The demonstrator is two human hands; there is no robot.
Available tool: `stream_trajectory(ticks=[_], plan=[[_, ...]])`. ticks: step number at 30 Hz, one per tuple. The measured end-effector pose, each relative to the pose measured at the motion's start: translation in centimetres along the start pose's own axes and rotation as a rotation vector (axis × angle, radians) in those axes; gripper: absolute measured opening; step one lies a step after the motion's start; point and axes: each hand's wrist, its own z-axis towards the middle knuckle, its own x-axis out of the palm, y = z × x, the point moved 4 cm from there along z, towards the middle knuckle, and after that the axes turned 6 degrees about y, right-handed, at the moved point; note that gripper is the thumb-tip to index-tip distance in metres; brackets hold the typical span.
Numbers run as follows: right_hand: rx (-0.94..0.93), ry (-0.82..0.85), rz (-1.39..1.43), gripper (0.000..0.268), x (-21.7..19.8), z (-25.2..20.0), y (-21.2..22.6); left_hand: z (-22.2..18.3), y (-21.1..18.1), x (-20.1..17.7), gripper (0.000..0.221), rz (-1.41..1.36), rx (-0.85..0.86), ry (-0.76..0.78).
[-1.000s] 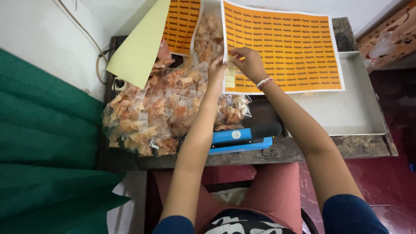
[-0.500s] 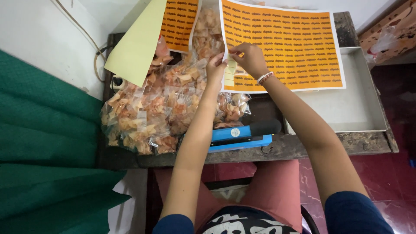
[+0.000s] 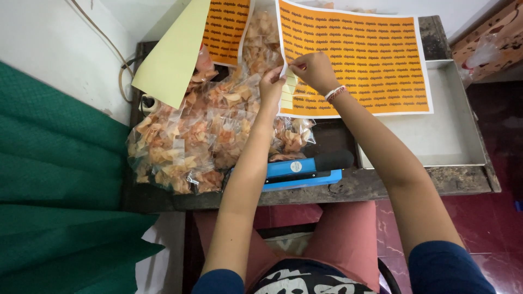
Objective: The person peels a sticker from a sheet and applies it to a small plastic bag containing snack chips. They process multiple bags one by one, applying a label to each bag before placing it into a metal tray.
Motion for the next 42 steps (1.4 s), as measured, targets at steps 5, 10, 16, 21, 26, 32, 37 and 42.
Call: stream_trajectory(ticks=[5,10,16,21,26,32,37,42], plan=[[-0.008,0.04,-0.015,0.012,-0.3,0.5,0.2,-0.1,-0.2,0.1,0.038,0.051,-0.006,-0.004],[-0.061,0.071,-0.064,0.014,-0.2,1.2,0.1,-0.7,-1.0,0.3,0.033,0.142,0.065,-0.009],[-0.037,0.043,-0.205,0.016,1.1,2.2,-1.0,-1.3,-2.0,0.7,0.033,0.291,0.119,-0.022],[-0.01,0.072,-0.233,0.017,1.1,2.4,-0.9,-1.2,-2.0,0.6,0.033,0.3,0.11,-0.017],[-0.027,0.032,-0.085,0.019,0.0,2.0,-0.4,-1.7,-2.4,0.8,0.034,0.229,0.072,-0.024],[0.111,0.03,0.106,0.009,-0.4,1.7,-0.1,-2.0,-2.6,0.7,0.032,0.193,0.044,-0.024],[0.215,0.048,0.24,0.013,-1.0,1.3,-0.1,-0.5,-1.1,0.2,0.035,0.184,0.047,-0.044],[0.436,0.062,0.558,0.016,-1.3,0.7,-0.4,1.2,0.4,-0.5,0.035,0.112,0.067,-0.065]])
